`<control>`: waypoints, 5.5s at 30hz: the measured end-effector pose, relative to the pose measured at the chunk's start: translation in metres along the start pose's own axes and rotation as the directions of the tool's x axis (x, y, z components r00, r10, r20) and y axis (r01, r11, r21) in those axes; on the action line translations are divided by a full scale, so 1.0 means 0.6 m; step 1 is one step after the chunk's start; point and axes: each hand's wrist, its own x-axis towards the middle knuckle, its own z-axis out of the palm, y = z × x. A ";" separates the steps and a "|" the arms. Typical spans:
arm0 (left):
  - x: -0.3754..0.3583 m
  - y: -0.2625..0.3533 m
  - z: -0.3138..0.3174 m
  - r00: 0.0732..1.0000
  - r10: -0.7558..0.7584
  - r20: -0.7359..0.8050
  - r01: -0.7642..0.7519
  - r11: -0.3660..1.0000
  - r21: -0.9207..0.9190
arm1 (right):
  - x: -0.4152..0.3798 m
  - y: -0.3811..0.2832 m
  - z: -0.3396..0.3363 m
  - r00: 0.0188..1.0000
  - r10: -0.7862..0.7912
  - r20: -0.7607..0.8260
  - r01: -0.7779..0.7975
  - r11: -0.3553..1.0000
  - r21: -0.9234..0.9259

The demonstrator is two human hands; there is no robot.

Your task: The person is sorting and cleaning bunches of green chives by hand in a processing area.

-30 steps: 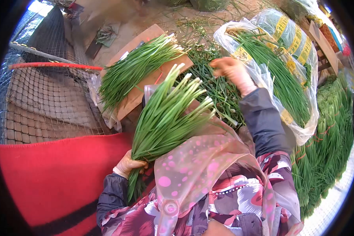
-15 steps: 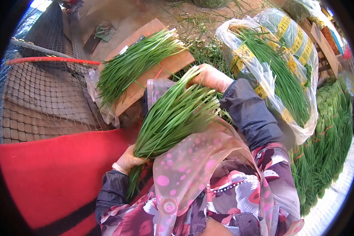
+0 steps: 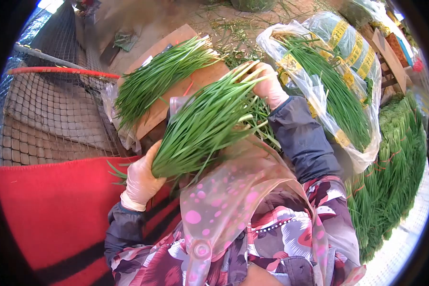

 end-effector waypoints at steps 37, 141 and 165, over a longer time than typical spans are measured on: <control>0.109 -0.064 -0.050 0.813 0.578 -0.067 -0.423 0.666 0.614 | -0.119 -0.036 0.203 0.761 0.619 0.192 -0.364 0.653 -0.664; 0.436 -0.222 0.165 0.853 0.161 -0.496 -0.013 0.957 0.289 | 0.399 0.065 0.151 0.905 0.032 0.424 0.418 -0.245 -0.875; 0.425 -0.240 0.196 0.904 0.046 -0.426 0.040 0.980 0.192 | 0.457 0.140 0.179 0.835 0.550 -0.025 0.136 -0.249 -0.959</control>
